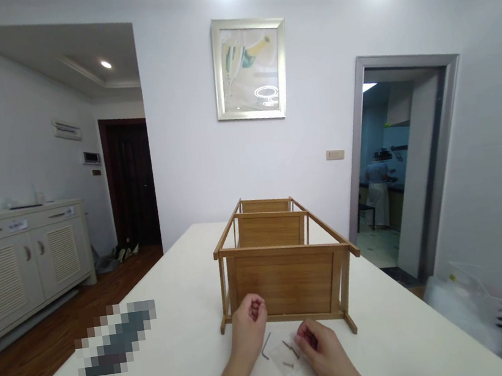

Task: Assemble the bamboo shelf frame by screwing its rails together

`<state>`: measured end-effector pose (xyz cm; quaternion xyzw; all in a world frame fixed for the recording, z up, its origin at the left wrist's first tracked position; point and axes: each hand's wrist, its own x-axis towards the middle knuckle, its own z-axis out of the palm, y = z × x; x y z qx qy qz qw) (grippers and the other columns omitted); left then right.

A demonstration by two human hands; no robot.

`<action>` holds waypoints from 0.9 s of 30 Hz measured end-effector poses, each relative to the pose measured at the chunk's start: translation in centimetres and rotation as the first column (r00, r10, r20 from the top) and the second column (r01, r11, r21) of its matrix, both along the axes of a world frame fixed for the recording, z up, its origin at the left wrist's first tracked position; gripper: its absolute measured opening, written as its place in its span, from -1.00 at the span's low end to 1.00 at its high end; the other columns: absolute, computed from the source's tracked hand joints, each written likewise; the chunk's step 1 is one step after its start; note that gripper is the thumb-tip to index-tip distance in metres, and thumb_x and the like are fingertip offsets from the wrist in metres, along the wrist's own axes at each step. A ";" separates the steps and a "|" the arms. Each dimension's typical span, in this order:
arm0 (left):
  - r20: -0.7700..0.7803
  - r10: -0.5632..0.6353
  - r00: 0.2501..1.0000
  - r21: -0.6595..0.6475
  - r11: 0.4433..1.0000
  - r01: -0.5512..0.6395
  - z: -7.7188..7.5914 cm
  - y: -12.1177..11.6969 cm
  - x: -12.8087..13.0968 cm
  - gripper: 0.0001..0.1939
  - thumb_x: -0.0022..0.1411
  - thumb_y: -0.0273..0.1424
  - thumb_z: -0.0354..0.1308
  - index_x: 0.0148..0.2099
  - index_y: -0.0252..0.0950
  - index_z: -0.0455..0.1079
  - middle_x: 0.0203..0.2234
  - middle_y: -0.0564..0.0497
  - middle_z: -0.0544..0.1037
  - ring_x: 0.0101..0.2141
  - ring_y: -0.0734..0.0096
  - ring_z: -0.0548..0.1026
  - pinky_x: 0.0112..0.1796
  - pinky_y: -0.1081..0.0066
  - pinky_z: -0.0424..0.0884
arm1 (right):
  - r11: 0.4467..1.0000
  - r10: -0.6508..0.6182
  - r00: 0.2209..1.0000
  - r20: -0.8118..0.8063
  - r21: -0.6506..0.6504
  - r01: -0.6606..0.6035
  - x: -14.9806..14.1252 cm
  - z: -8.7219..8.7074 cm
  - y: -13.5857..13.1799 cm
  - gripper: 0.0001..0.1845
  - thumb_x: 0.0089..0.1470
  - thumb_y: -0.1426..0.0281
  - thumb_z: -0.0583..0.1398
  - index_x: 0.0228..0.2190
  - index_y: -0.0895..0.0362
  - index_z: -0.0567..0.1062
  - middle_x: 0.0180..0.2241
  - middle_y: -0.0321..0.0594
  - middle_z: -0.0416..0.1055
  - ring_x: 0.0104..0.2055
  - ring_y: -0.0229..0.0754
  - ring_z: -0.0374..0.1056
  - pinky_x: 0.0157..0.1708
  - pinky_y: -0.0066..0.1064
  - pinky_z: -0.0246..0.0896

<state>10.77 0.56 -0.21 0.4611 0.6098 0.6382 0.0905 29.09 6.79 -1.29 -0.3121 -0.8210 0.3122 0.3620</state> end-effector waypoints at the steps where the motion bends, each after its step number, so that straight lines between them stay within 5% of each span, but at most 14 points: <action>1: 0.013 0.029 0.999 0.023 0.999 -0.029 0.0 0.0 -0.1 -0.79 0.23 -0.27 0.06 -0.23 -0.28 0.44 -0.45 0.01 0.54 -0.41 0.37 0.51 -0.34 0.40 0.43 | 1.000 -0.001 1.000 -0.006 0.015 0.002 0.0 -0.1 0.0 -0.78 0.10 0.27 0.14 -0.52 0.09 0.40 -0.56 -0.27 0.39 -0.50 -0.19 0.26 -0.46 -0.40 0.12; 5: -0.005 0.087 0.996 0.069 0.994 -0.086 -0.1 -0.4 -0.4 -0.64 0.31 -0.17 0.01 -0.07 -0.29 0.47 -0.32 -0.08 0.57 -0.37 0.32 0.53 -0.32 0.33 0.48 | 0.976 -0.044 0.998 -0.043 0.211 0.052 0.1 0.2 -0.2 -0.75 0.20 0.25 0.10 -0.47 0.07 0.41 -0.51 -0.22 0.41 -0.49 -0.18 0.29 -0.47 -0.37 0.17; 7: -0.027 0.106 0.994 0.089 0.991 -0.103 -0.1 -0.5 -0.5 -0.62 0.35 -0.15 -0.04 -0.08 -0.29 0.48 -0.34 -0.08 0.55 -0.41 0.34 0.51 -0.34 0.33 0.47 | 0.916 -0.054 0.995 -0.080 0.392 0.081 0.0 1.5 -0.3 -0.76 0.25 0.28 0.08 -0.42 0.07 0.42 -0.47 -0.20 0.41 -0.46 -0.16 0.32 -0.43 -0.35 0.22; 11: 0.009 0.131 0.991 0.144 0.981 -0.131 -0.2 -0.7 -0.4 -0.62 0.35 -0.11 -0.03 -0.12 -0.29 0.46 -0.33 -0.08 0.54 -0.42 0.35 0.51 -0.33 0.32 0.48 | 0.664 -0.079 0.979 -0.186 0.723 0.191 -1.2 7.2 0.2 -0.87 0.25 0.37 0.11 -0.22 0.08 0.46 -0.28 -0.09 0.46 -0.20 -0.07 0.37 -0.16 -0.21 0.29; 13: 0.047 0.152 0.987 0.160 0.975 -0.158 -0.3 -0.8 -0.4 -0.60 0.34 -0.08 -0.01 -0.11 -0.28 0.44 -0.33 -0.07 0.54 -0.40 0.34 0.51 -0.31 0.32 0.48 | 0.541 -0.131 0.974 -0.187 0.809 0.229 -2.2 10.4 0.9 -0.72 0.24 0.34 0.15 -0.03 0.10 0.42 -0.08 -0.01 0.45 0.01 0.03 0.31 0.03 -0.08 0.21; 15: 0.091 0.176 0.980 0.159 0.969 -0.189 -0.2 -0.9 -0.4 -0.59 0.33 -0.06 -0.02 -0.08 -0.28 0.41 -0.34 -0.05 0.54 -0.39 0.33 0.52 -0.30 0.31 0.49 | 0.475 -0.180 0.975 -0.131 0.856 0.203 -3.2 12.9 1.8 -0.59 0.26 0.26 0.12 0.10 0.12 0.35 0.06 0.02 0.39 0.15 0.09 0.22 0.16 0.03 0.04; 19: 0.099 0.265 0.959 0.171 0.945 -0.278 0.1 -1.1 -0.7 -0.62 0.34 -0.05 -0.03 -0.12 -0.25 0.36 -0.29 -0.06 0.51 -0.30 0.27 0.51 -0.22 0.27 0.48 | 0.486 -0.263 0.964 0.038 0.868 0.099 -4.8 14.9 3.4 -0.63 0.29 0.20 0.09 0.02 0.15 0.39 -0.07 0.00 0.46 0.00 0.05 0.30 0.11 -0.02 0.01; 22: 0.033 0.366 0.930 0.234 0.902 -0.363 0.3 -1.1 -1.0 -0.64 0.34 -0.05 -0.05 -0.18 -0.23 0.34 -0.18 -0.11 0.48 -0.11 0.18 0.48 -0.06 0.20 0.42 | 0.513 -0.308 0.947 0.094 0.854 0.082 -5.4 14.7 4.1 -0.76 0.32 0.27 0.05 -0.26 0.13 0.44 -0.34 -0.13 0.44 -0.28 -0.10 0.28 -0.14 -0.21 0.04; 27: 0.044 0.356 0.933 0.245 0.902 -0.356 0.4 -0.9 -1.3 -0.66 0.37 -0.07 -0.10 -0.13 -0.22 0.30 0.07 -0.17 0.40 0.05 0.16 0.42 0.03 0.16 0.38 | 0.524 -0.332 0.941 0.072 0.843 0.120 -5.7 14.4 4.4 -0.76 0.33 0.31 0.05 -0.35 0.13 0.40 -0.39 -0.18 0.37 -0.34 -0.14 0.18 -0.26 -0.29 -0.09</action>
